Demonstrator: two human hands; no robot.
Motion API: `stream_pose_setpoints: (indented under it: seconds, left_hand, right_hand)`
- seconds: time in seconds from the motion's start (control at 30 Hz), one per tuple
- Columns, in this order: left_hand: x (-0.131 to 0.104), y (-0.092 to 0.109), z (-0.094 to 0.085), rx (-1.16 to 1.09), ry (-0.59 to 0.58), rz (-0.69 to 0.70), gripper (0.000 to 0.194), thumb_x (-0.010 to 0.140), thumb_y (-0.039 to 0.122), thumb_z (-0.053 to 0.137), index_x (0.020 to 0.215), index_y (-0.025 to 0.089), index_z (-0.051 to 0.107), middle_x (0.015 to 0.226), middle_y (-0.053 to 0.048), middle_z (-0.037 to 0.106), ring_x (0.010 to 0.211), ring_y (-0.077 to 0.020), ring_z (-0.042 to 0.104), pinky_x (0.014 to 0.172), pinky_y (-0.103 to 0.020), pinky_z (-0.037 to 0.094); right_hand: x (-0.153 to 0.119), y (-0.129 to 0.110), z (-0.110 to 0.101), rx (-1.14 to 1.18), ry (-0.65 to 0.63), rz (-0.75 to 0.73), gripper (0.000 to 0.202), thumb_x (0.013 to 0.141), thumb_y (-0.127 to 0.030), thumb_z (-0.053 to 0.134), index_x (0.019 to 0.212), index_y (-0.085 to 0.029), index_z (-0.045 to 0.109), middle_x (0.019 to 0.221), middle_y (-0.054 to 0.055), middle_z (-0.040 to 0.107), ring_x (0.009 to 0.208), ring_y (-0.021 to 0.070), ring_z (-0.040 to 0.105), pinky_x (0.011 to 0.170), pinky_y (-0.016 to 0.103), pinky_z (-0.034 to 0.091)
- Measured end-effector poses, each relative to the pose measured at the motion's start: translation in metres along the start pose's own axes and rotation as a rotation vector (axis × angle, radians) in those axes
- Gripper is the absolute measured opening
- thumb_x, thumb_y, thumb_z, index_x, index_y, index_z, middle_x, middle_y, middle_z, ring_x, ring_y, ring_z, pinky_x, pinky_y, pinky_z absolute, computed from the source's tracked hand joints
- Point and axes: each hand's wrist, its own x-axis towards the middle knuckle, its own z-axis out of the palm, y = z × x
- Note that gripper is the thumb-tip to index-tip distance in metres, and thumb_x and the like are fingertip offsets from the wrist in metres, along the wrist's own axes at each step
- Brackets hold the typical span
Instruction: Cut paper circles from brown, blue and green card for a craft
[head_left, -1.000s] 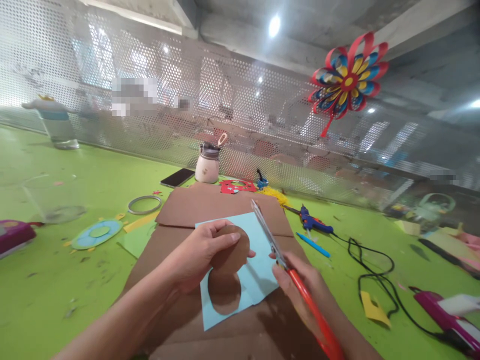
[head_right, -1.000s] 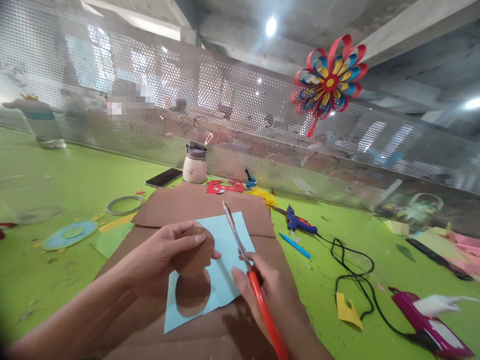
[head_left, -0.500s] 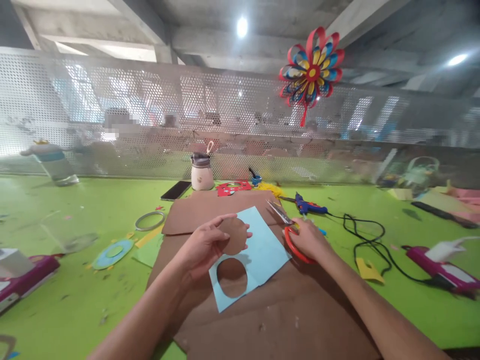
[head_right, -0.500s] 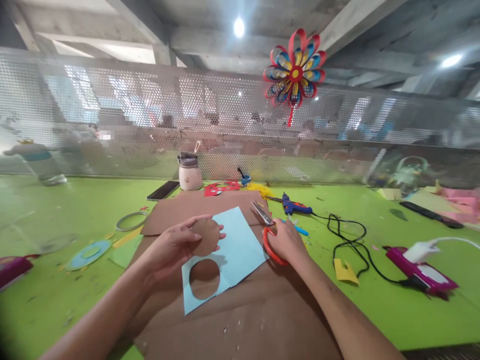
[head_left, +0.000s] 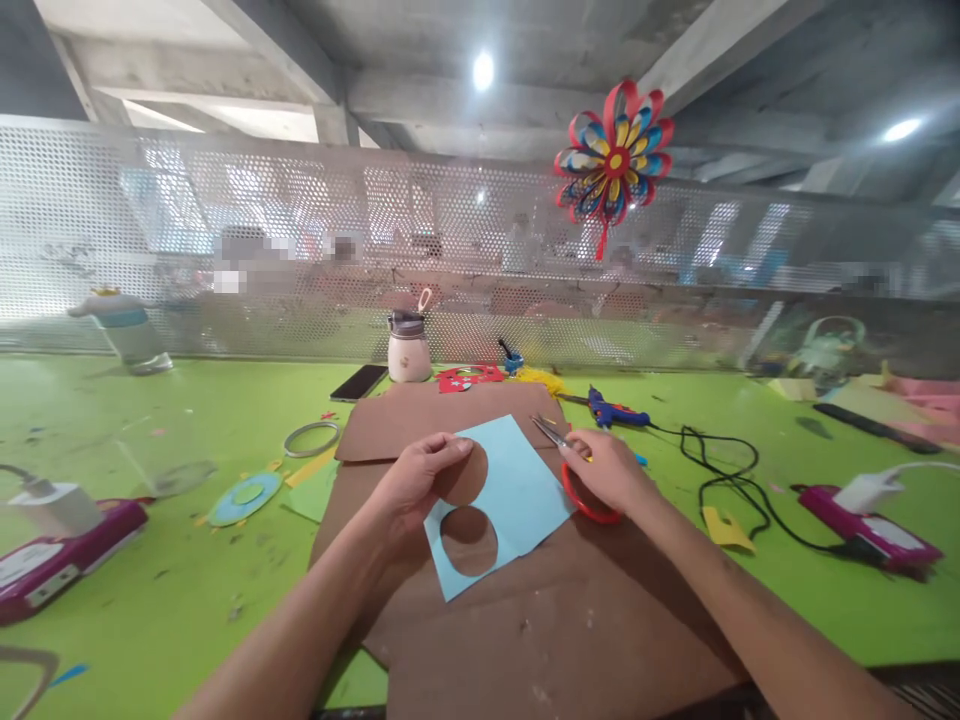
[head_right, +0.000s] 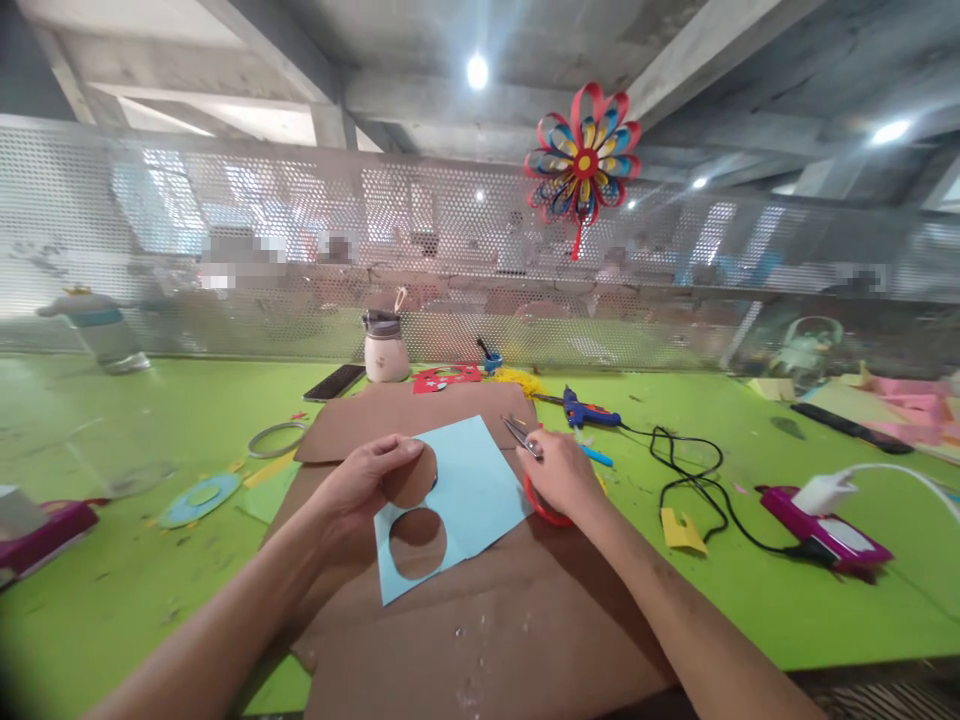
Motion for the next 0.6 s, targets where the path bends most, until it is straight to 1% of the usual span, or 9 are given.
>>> stream_pose_setpoints:
  seconds: [0.07, 0.13, 0.2, 0.3, 0.4, 0.43, 0.5, 0.57, 0.6]
  left_hand:
    - [-0.001, -0.001, 0.003, 0.011, -0.004, 0.011, 0.020, 0.071, 0.027, 0.075, 0.069, 0.013, 0.061, 0.059, 0.001, 0.060, 0.053, -0.0094, 0.054, 0.053, -0.021, 0.042]
    - [-0.004, -0.001, 0.008, 0.022, -0.016, 0.026, 0.020, 0.069, 0.028, 0.077, 0.071, 0.013, 0.064, 0.064, -0.001, 0.063, 0.058, -0.0116, 0.057, 0.057, -0.023, 0.044]
    - [-0.007, 0.001, 0.013, 0.035, -0.030, 0.053, 0.019, 0.068, 0.028, 0.078, 0.072, 0.013, 0.066, 0.067, -0.003, 0.065, 0.062, -0.0135, 0.059, 0.061, -0.025, 0.045]
    - [-0.012, 0.008, 0.016, 0.044, -0.064, 0.118, 0.018, 0.066, 0.025, 0.079, 0.075, 0.013, 0.068, 0.074, -0.004, 0.067, 0.070, -0.0158, 0.061, 0.068, -0.027, 0.046]
    - [-0.011, 0.014, 0.011, -0.016, -0.065, 0.175, 0.035, 0.070, 0.032, 0.075, 0.101, 0.018, 0.068, 0.102, -0.008, 0.068, 0.092, -0.0210, 0.062, 0.078, -0.030, 0.046]
    - [-0.009, 0.016, 0.008, -0.042, -0.040, 0.157, 0.038, 0.074, 0.037, 0.071, 0.106, 0.018, 0.066, 0.106, -0.009, 0.067, 0.096, -0.0212, 0.061, 0.079, -0.029, 0.046]
    - [-0.004, 0.016, 0.004, -0.070, 0.001, 0.028, 0.039, 0.082, 0.047, 0.059, 0.102, 0.015, 0.066, 0.096, -0.010, 0.069, 0.087, -0.0198, 0.063, 0.072, -0.028, 0.047]
    - [-0.002, 0.013, 0.003, -0.060, -0.034, -0.113, 0.041, 0.084, 0.050, 0.056, 0.096, 0.012, 0.065, 0.081, -0.009, 0.068, 0.073, -0.0185, 0.064, 0.064, -0.027, 0.047]
    - [-0.002, 0.011, 0.005, -0.050, -0.071, -0.155, 0.039, 0.083, 0.047, 0.058, 0.099, 0.012, 0.064, 0.079, -0.009, 0.067, 0.069, -0.0182, 0.064, 0.062, -0.027, 0.046]
  right_hand:
    - [-0.006, -0.020, -0.003, 0.131, -0.072, -0.168, 0.034, 0.094, -0.040, 0.044, 0.098, -0.018, 0.069, 0.086, 0.005, 0.074, 0.077, 0.0178, 0.067, 0.068, 0.027, 0.050]
    - [-0.012, -0.040, -0.001, 0.193, -0.099, -0.297, 0.036, 0.092, -0.045, 0.046, 0.094, -0.019, 0.071, 0.077, 0.002, 0.073, 0.064, 0.0146, 0.065, 0.057, 0.024, 0.048]
    - [-0.018, -0.055, 0.002, 0.201, -0.087, -0.395, 0.034, 0.090, -0.046, 0.051, 0.086, -0.019, 0.071, 0.069, 0.001, 0.070, 0.057, 0.0126, 0.061, 0.052, 0.022, 0.045]
    - [-0.020, -0.065, 0.002, 0.167, -0.019, -0.529, 0.034, 0.094, -0.039, 0.047, 0.077, -0.019, 0.069, 0.066, 0.002, 0.067, 0.059, 0.0129, 0.059, 0.055, 0.023, 0.045]
    - [-0.015, -0.062, -0.003, 0.110, 0.092, -0.652, 0.029, 0.097, -0.024, 0.040, 0.097, -0.016, 0.068, 0.085, 0.009, 0.067, 0.079, 0.0186, 0.060, 0.070, 0.030, 0.047]
    - [-0.012, -0.059, -0.005, 0.088, 0.132, -0.684, 0.029, 0.097, -0.020, 0.039, 0.104, -0.014, 0.066, 0.090, 0.012, 0.067, 0.085, 0.0211, 0.058, 0.074, 0.034, 0.047]
    - [-0.006, -0.051, -0.005, 0.051, 0.195, -0.730, 0.032, 0.096, -0.014, 0.037, 0.112, -0.011, 0.064, 0.097, 0.016, 0.065, 0.091, 0.0248, 0.055, 0.079, 0.040, 0.046]
    - [-0.002, -0.043, -0.001, 0.043, 0.221, -0.760, 0.033, 0.095, -0.012, 0.037, 0.115, -0.011, 0.064, 0.101, 0.018, 0.064, 0.090, 0.0257, 0.054, 0.080, 0.043, 0.046]
    - [-0.001, -0.039, 0.002, 0.053, 0.224, -0.768, 0.033, 0.095, -0.012, 0.038, 0.116, -0.012, 0.064, 0.103, 0.018, 0.064, 0.091, 0.0259, 0.054, 0.080, 0.043, 0.047]
